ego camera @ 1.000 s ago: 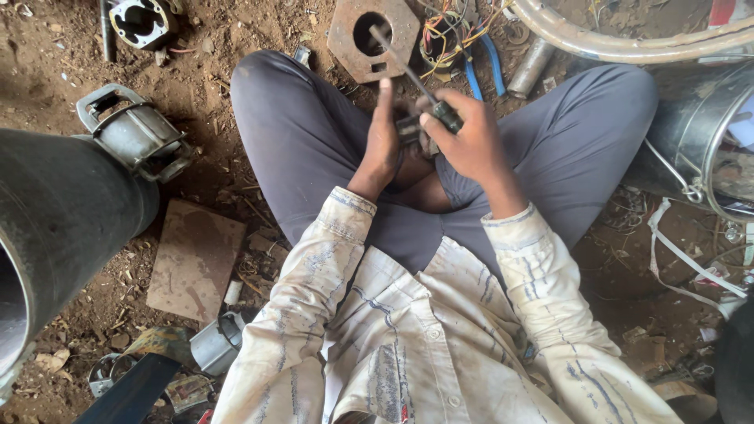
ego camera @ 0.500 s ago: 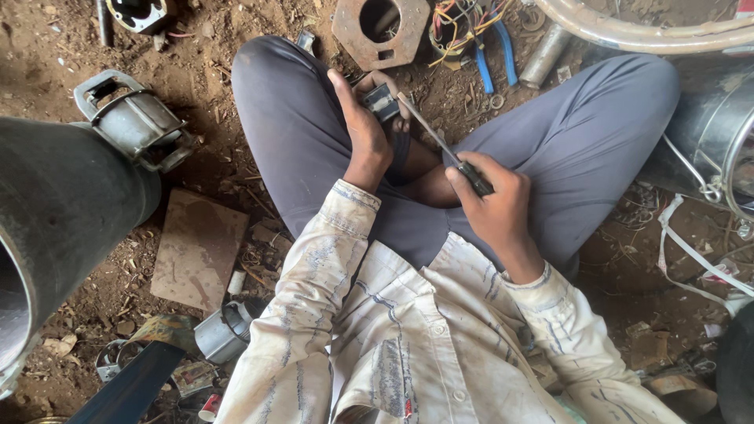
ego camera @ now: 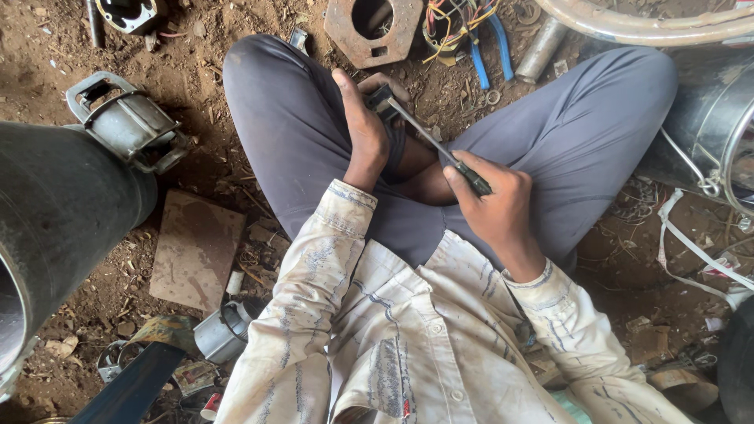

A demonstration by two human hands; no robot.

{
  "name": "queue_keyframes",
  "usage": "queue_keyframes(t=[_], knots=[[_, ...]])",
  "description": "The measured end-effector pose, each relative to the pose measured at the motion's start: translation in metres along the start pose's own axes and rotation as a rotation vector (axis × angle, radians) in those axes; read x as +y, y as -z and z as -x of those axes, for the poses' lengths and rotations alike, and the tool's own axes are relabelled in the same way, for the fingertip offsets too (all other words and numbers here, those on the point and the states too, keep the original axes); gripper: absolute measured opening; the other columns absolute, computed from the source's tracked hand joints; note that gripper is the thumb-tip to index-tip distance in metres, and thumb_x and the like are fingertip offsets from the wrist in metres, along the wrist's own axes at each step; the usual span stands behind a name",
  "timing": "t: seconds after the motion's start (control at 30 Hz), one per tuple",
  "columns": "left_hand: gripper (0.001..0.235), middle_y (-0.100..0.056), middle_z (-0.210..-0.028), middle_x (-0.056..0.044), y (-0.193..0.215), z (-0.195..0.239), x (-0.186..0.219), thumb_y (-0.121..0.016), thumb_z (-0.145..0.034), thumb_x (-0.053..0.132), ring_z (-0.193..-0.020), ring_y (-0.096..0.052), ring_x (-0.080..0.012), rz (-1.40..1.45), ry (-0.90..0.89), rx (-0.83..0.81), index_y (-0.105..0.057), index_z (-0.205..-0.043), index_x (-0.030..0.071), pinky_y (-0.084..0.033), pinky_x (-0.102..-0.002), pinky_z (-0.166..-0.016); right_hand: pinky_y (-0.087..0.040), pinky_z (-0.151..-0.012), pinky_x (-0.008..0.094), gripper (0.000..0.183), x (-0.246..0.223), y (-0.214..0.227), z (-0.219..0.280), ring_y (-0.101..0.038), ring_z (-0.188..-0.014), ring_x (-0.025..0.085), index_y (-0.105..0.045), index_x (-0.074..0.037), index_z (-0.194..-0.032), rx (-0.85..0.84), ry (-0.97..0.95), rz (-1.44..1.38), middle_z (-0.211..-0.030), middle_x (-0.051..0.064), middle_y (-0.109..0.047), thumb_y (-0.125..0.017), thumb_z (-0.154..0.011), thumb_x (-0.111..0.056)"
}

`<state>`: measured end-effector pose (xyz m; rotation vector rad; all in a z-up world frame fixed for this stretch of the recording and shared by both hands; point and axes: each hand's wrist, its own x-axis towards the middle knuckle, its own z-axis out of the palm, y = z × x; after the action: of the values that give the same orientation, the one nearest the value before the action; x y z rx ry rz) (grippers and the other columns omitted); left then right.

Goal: The person sits on the ground and repairs a small electrical component, likely a motor or generator part. They use pliers to strip and adjust wires, a screwdriver to tighten screws, and their hands to manipulate the component and its internal parts.

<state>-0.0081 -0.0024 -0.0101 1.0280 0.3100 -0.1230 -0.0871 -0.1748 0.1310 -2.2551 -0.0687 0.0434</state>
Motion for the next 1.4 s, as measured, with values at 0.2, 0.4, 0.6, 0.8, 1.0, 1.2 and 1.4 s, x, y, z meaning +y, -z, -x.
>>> queue_keyframes(t=[0.2,0.4,0.6,0.8,1.0,1.2,1.4], knots=[[0.091,-0.065,-0.067,-0.007,-0.001,0.0,-0.002,-0.017,-0.098,0.078,-0.056,-0.06,-0.0143,-0.087,-0.061,0.005,-0.063,-0.077,0.002,-0.046,-0.026,-0.052,-0.057,-0.068,0.032,0.026,-0.008,0.02,-0.01,-0.078,-0.08,0.025,-0.074,0.005,-0.114,-0.098,-0.06,-0.002,-0.093,0.02,-0.076,-0.074,-0.098,-0.016],[0.091,-0.061,-0.066,-0.007,-0.008,0.004,0.004,-0.016,-0.105,0.071,-0.058,-0.058,-0.0151,-0.2,-0.156,-0.139,-0.061,-0.076,-0.002,-0.046,-0.028,-0.056,-0.058,-0.075,0.035,0.028,-0.018,0.052,-0.028,-0.077,-0.089,0.028,-0.075,0.005,-0.115,-0.216,-0.017,0.102,-0.101,0.023,-0.075,-0.074,-0.099,-0.017],[0.087,-0.057,-0.061,-0.009,0.005,0.004,-0.002,-0.011,-0.11,0.059,-0.055,-0.055,-0.0185,-0.549,-0.233,-0.373,-0.064,-0.078,-0.001,-0.041,-0.032,-0.055,-0.058,-0.07,0.041,0.027,-0.022,0.089,-0.066,-0.077,-0.069,0.033,-0.079,-0.007,-0.11,-0.499,-0.256,0.324,-0.095,0.019,-0.077,-0.075,-0.09,-0.025],[0.048,-0.063,-0.106,-0.017,0.02,0.011,-0.027,-0.057,-0.107,0.0,-0.083,-0.055,-0.0318,-0.961,-1.015,-0.443,-0.038,-0.15,-0.009,-0.045,-0.044,-0.075,-0.057,-0.074,0.045,0.03,-0.012,0.1,-0.119,-0.073,-0.08,0.04,-0.082,-0.009,-0.103,-0.732,0.067,0.472,-0.089,0.022,-0.074,-0.075,-0.085,-0.032],[0.074,-0.064,-0.106,-0.016,0.023,0.014,-0.041,-0.074,-0.094,-0.008,-0.087,-0.057,-0.0326,-0.9,-1.007,-0.526,-0.029,-0.153,-0.01,-0.046,-0.044,-0.075,-0.06,-0.065,0.039,0.033,0.002,0.08,-0.168,-0.078,-0.063,0.026,-0.08,-0.008,-0.108,-1.019,-0.071,0.561,-0.076,0.015,-0.081,-0.071,-0.088,-0.032],[0.02,-0.07,-0.09,-0.016,0.021,0.012,-0.058,-0.048,-0.119,0.015,-0.076,-0.062,-0.029,-0.798,-0.371,-0.408,-0.058,-0.122,-0.002,-0.048,-0.042,-0.072,-0.054,-0.059,0.044,0.032,0.011,0.05,-0.203,-0.069,-0.062,0.03,-0.08,-0.001,-0.099,-1.143,-0.267,0.576,-0.076,0.02,-0.078,-0.076,-0.091,-0.031],[0.05,-0.061,-0.08,-0.027,0.016,0.014,-0.057,-0.036,-0.116,0.027,-0.071,-0.052,-0.0393,-0.972,-0.358,-0.289,-0.067,-0.12,-0.012,-0.043,-0.048,-0.066,-0.06,-0.066,0.036,0.028,0.005,0.042,-0.194,-0.076,-0.063,0.019,-0.082,-0.013,-0.106,-1.124,-0.108,0.635,-0.071,0.009,-0.08,-0.077,-0.083,-0.028]])
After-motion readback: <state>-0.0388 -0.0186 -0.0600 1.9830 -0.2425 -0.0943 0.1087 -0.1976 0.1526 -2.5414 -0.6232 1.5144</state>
